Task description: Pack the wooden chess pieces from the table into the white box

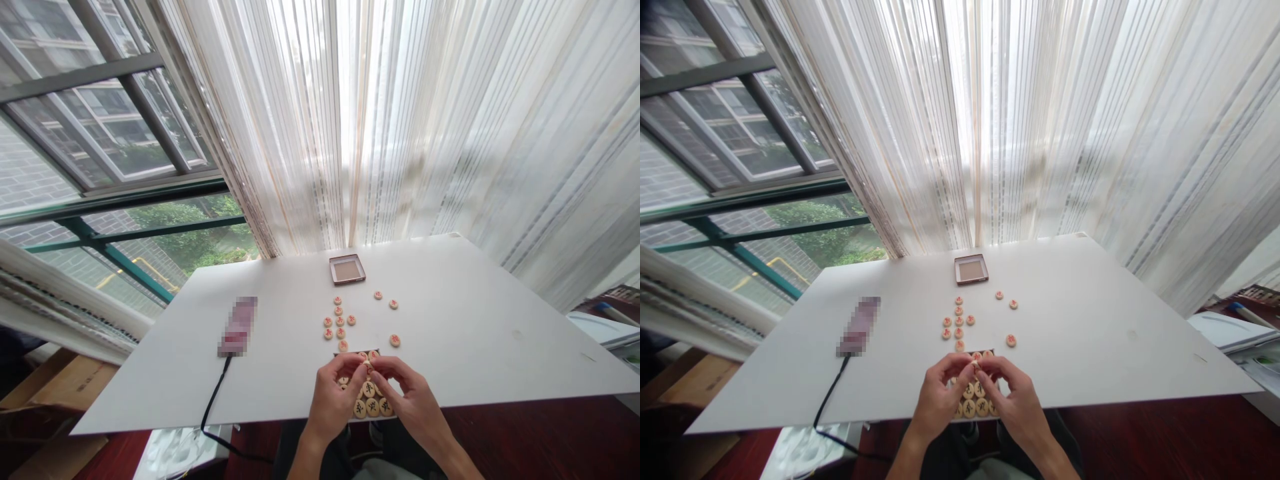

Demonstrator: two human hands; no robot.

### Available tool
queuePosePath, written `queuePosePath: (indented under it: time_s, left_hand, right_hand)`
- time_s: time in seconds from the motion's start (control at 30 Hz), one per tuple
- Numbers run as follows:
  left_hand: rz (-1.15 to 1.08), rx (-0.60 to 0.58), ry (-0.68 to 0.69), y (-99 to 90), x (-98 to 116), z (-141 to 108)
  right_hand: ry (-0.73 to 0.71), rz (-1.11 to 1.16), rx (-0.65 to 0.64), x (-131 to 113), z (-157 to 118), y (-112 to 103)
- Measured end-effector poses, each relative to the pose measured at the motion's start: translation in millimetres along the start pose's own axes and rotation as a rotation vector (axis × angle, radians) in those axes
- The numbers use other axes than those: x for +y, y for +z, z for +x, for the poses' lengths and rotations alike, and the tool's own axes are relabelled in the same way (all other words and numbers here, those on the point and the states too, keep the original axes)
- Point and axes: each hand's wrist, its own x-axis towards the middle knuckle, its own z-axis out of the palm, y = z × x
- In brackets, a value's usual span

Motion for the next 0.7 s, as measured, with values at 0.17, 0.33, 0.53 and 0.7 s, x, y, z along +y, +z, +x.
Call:
queuePosePath:
  time_s: [0.17, 0.33, 0.53, 0.7]
  left_hand:
    - [-0.075, -0.024, -0.016, 2.4, 3.0, -5.6]
    - [-0.082, -0.065, -0.022, 1.3, 5.6, -10.4]
    - [-0.1, -0.034, -0.05, 3.0, -1.2, -10.4]
    - [-0.137, -0.003, -0.077, 3.8, -7.2, -9.1]
  right_hand:
    - [-0.012, 0.02, -0.002, -1.0, -3.3, -2.8]
    - [-0.015, 0.031, 0.0, 1.7, -5.0, -3.2]
    - [-0.017, 0.003, -0.033, -0.1, -7.9, -1.5]
    - [-0.064, -0.051, -0.072, -3.9, -8.3, -0.8]
